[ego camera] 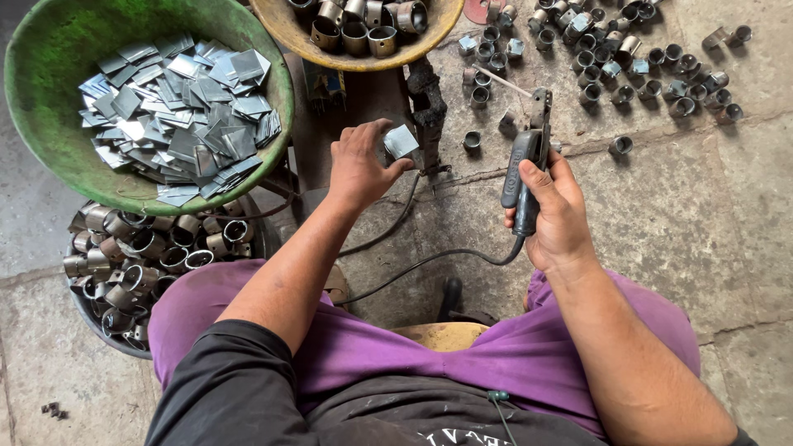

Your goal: The person repeatedly picks small metal plates and cylindrical metal pieces, then welds them together using a handheld welding tool. The person places the finished welded pieces into a nearby yellow bowl.

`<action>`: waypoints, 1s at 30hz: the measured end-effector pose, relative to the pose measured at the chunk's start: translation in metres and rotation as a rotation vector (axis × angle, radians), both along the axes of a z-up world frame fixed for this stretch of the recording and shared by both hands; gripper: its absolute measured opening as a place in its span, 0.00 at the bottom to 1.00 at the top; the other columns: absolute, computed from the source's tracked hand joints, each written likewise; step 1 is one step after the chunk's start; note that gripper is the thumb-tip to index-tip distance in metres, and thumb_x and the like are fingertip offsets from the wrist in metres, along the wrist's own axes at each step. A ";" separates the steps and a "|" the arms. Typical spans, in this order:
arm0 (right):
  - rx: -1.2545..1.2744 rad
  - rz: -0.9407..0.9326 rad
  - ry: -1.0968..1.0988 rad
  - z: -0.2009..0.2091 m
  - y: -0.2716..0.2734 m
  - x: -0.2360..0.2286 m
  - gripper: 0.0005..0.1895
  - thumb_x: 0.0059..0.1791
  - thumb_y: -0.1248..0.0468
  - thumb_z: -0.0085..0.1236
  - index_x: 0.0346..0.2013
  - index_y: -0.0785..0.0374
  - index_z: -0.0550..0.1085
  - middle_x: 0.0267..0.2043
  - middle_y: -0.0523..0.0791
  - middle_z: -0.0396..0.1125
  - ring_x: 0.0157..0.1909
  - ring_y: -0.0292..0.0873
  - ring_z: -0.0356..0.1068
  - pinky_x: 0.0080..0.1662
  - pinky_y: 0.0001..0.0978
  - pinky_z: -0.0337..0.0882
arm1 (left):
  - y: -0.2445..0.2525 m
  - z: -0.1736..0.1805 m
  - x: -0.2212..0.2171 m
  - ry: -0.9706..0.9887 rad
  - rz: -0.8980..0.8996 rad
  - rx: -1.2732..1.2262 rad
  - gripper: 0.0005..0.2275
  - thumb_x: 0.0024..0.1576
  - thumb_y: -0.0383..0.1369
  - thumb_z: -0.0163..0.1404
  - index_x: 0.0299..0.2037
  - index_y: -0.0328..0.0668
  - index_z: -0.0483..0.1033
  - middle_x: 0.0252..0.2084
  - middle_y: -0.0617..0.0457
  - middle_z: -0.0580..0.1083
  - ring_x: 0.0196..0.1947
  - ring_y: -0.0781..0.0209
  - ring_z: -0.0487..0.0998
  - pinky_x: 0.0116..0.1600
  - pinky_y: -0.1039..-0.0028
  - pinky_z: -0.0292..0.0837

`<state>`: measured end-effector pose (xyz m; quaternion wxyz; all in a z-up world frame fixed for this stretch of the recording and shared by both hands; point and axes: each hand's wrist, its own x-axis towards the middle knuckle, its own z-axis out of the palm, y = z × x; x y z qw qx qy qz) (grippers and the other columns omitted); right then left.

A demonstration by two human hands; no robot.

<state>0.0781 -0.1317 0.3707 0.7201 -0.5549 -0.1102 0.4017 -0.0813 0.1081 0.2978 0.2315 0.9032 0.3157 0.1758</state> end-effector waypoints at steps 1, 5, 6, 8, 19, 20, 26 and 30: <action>-0.010 0.005 -0.007 0.000 0.000 0.000 0.32 0.52 0.55 0.60 0.66 0.62 0.61 0.34 0.43 0.67 0.28 0.34 0.69 0.28 0.27 0.72 | 0.001 0.000 0.001 0.023 -0.010 0.009 0.31 0.46 0.43 0.68 0.59 0.48 0.71 0.51 0.52 0.75 0.57 0.51 0.69 0.59 0.60 0.59; -0.028 0.002 -0.002 0.001 0.000 0.000 0.33 0.51 0.54 0.62 0.66 0.62 0.60 0.33 0.43 0.67 0.27 0.34 0.68 0.27 0.27 0.72 | 0.004 -0.003 0.000 0.054 -0.003 -0.054 0.30 0.50 0.40 0.64 0.63 0.49 0.68 0.52 0.53 0.75 0.59 0.52 0.69 0.61 0.61 0.58; -0.032 0.001 -0.002 0.001 -0.001 0.000 0.33 0.51 0.54 0.62 0.66 0.62 0.61 0.33 0.43 0.67 0.27 0.34 0.68 0.27 0.27 0.72 | 0.005 -0.004 0.000 0.052 -0.001 -0.061 0.30 0.49 0.39 0.64 0.63 0.49 0.68 0.52 0.54 0.76 0.59 0.52 0.69 0.62 0.61 0.58; -0.038 0.001 -0.015 0.001 -0.001 0.001 0.33 0.51 0.54 0.63 0.66 0.62 0.61 0.33 0.43 0.66 0.27 0.34 0.68 0.27 0.26 0.71 | 0.006 -0.006 -0.001 0.047 0.004 -0.074 0.30 0.49 0.39 0.64 0.63 0.49 0.68 0.53 0.56 0.77 0.59 0.52 0.69 0.62 0.60 0.57; -0.079 0.014 -0.655 -0.002 -0.010 -0.003 0.38 0.53 0.40 0.64 0.63 0.65 0.65 0.42 0.40 0.65 0.38 0.33 0.68 0.39 0.27 0.76 | 0.007 -0.008 0.000 0.033 -0.009 -0.035 0.31 0.48 0.39 0.65 0.63 0.49 0.67 0.54 0.55 0.77 0.60 0.49 0.68 0.62 0.59 0.57; -0.155 0.033 -0.720 0.000 -0.011 -0.003 0.38 0.51 0.39 0.62 0.62 0.65 0.65 0.41 0.41 0.66 0.36 0.34 0.69 0.37 0.28 0.77 | 0.007 -0.008 -0.001 0.030 -0.009 -0.026 0.31 0.48 0.39 0.65 0.63 0.49 0.67 0.54 0.55 0.77 0.61 0.49 0.68 0.62 0.59 0.57; -0.445 0.177 -1.025 0.015 -0.009 -0.014 0.46 0.48 0.35 0.59 0.66 0.66 0.62 0.43 0.48 0.73 0.42 0.43 0.78 0.44 0.36 0.82 | 0.006 -0.008 -0.001 0.061 -0.035 0.026 0.13 0.50 0.41 0.63 0.44 0.52 0.82 0.55 0.59 0.78 0.60 0.50 0.66 0.62 0.60 0.56; -0.589 0.269 -1.053 0.024 -0.004 -0.025 0.50 0.44 0.37 0.64 0.69 0.64 0.59 0.41 0.50 0.75 0.39 0.47 0.79 0.42 0.42 0.81 | 0.007 -0.008 -0.003 0.033 -0.051 0.128 0.12 0.49 0.42 0.62 0.41 0.52 0.85 0.53 0.58 0.77 0.59 0.49 0.63 0.59 0.59 0.56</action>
